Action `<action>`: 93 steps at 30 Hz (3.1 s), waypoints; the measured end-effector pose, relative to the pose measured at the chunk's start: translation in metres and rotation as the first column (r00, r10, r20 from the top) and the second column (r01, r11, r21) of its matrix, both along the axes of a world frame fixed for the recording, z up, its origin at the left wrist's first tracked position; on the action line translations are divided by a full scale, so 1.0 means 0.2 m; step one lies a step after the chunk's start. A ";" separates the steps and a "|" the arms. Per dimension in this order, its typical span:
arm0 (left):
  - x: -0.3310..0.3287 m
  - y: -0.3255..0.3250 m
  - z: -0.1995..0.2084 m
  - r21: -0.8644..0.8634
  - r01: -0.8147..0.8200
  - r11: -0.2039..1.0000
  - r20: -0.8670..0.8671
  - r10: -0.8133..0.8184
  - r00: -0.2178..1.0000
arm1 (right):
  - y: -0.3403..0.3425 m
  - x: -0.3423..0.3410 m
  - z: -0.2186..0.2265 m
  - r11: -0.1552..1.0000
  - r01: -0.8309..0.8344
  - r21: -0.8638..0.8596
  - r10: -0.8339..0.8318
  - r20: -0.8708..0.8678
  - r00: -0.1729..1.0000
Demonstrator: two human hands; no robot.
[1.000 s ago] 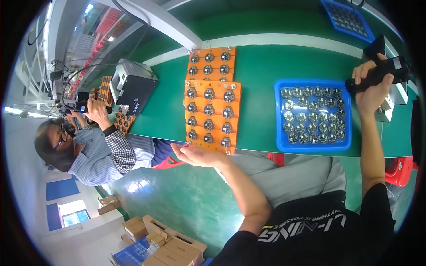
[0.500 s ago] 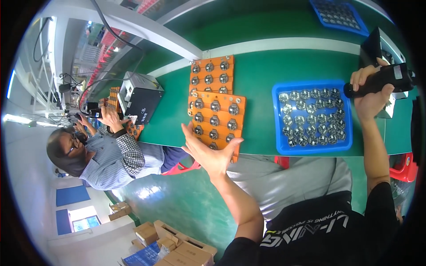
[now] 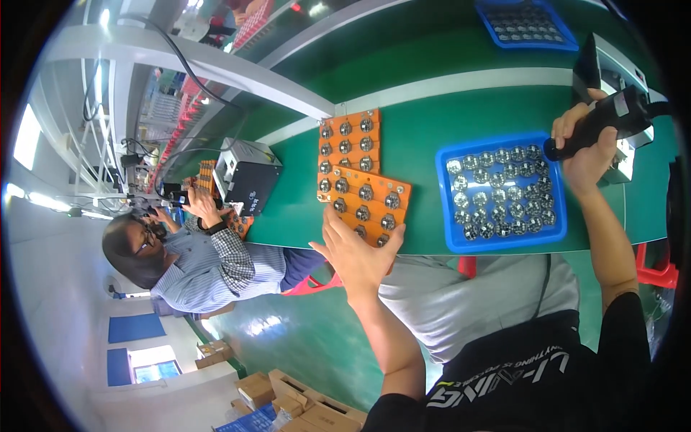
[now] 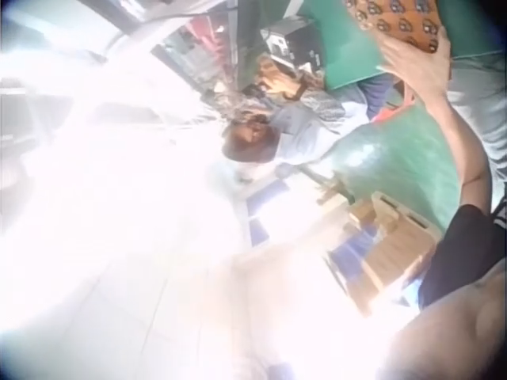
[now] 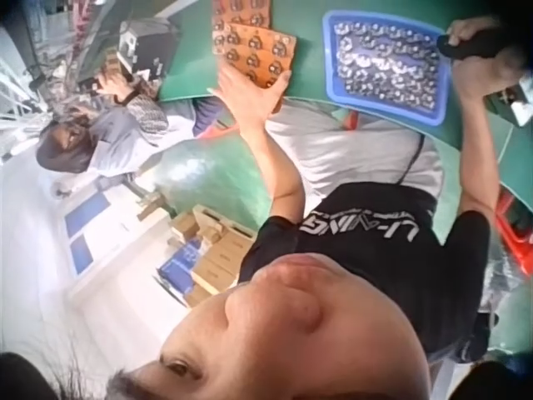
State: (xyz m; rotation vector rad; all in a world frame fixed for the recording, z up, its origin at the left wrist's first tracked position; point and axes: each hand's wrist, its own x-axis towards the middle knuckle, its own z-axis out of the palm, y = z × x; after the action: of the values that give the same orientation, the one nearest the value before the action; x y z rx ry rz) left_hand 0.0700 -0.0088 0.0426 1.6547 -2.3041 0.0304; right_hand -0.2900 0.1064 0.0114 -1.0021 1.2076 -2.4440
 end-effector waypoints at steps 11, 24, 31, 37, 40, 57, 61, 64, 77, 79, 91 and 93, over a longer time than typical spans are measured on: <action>-0.05 0.07 0.07 0.134 0.031 0.991 0.015 -0.034 0.999 | 0.02 0.03 0.02 0.998 0.049 -0.033 -0.050 -0.023 0.998; -0.07 -0.11 0.15 0.011 0.096 0.995 -0.013 -0.096 0.995 | 0.01 0.03 0.02 0.999 0.029 -0.040 -0.030 -0.022 0.999; -0.26 -0.60 0.32 0.182 -0.062 0.981 0.130 0.039 0.991 | 0.01 0.05 0.03 0.998 0.014 -0.059 -0.015 -0.022 1.000; -0.35 -0.75 0.26 0.243 -0.154 0.958 0.287 0.081 0.955 | 0.03 0.05 0.04 0.999 0.017 -0.036 -0.017 -0.002 1.000; -0.30 -0.86 0.25 0.317 -0.141 0.938 0.288 0.046 0.957 | 0.03 0.04 0.04 0.999 0.024 -0.021 -0.025 -0.017 1.000; -0.21 -1.16 0.16 0.525 0.050 0.850 -0.317 0.141 0.938 | 0.01 0.06 0.06 1.000 -0.008 -0.024 0.008 0.012 1.000; -0.29 -1.05 0.22 0.565 -0.012 0.825 -0.236 0.176 0.956 | 0.02 0.05 0.04 1.000 0.000 -0.012 0.000 0.014 1.000; -0.35 -0.97 0.28 0.611 -0.035 0.791 -0.209 0.204 0.956 | 0.02 0.04 0.04 1.000 0.007 -0.001 -0.007 0.017 1.000; -0.30 -1.11 0.18 0.674 0.072 0.736 -0.316 0.198 0.928 | 0.02 0.04 0.06 1.000 0.019 0.008 -0.019 0.014 1.000; -0.29 -1.14 0.18 0.694 -0.029 0.719 -0.266 0.294 0.918 | 0.03 0.05 0.06 1.000 0.022 0.011 -0.022 0.012 1.000; -0.33 -1.19 0.07 0.566 -0.068 0.822 -0.195 0.213 0.957 | 0.01 0.05 0.08 1.000 0.002 0.000 -0.002 0.006 1.000; -0.35 -1.16 0.08 0.584 -0.060 0.810 -0.170 0.195 0.966 | 0.01 0.05 0.07 1.000 -0.003 0.001 0.003 0.007 1.000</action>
State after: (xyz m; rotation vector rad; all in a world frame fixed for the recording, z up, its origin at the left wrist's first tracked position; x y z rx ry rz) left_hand 0.0006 -0.2412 0.0583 1.9557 -2.1378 -0.8657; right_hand -0.2794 0.1091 0.0258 -0.9939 1.2045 -2.4420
